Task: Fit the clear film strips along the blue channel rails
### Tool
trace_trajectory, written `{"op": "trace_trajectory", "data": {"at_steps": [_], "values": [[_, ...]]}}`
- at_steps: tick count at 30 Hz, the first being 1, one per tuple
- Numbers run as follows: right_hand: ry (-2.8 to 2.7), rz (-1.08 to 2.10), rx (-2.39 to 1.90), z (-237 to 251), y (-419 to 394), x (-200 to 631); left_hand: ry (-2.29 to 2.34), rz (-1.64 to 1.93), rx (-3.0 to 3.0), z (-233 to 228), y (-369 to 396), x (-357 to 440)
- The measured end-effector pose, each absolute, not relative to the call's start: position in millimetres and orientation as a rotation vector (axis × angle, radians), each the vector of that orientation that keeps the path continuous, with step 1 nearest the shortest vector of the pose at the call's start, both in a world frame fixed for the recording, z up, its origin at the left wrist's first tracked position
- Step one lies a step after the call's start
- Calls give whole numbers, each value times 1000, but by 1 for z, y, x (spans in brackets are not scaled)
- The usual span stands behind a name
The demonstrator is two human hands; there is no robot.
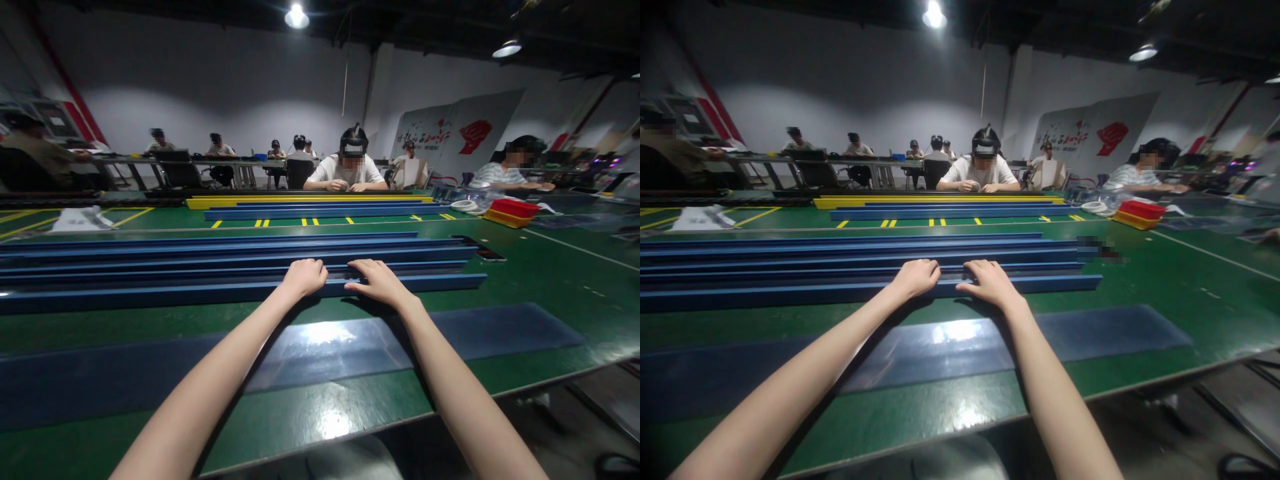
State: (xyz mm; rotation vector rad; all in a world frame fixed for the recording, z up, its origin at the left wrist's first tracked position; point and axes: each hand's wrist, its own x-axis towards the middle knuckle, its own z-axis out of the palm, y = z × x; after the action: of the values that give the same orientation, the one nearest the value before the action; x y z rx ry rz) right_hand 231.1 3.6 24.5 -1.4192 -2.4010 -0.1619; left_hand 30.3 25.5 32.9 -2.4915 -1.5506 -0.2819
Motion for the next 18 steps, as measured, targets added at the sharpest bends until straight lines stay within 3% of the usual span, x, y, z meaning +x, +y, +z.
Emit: {"op": "trace_trajectory", "data": {"at_steps": [18], "values": [[-2254,-157,-1644,22,5,266,-1619,-175,-2504,36,29,-34]]}}
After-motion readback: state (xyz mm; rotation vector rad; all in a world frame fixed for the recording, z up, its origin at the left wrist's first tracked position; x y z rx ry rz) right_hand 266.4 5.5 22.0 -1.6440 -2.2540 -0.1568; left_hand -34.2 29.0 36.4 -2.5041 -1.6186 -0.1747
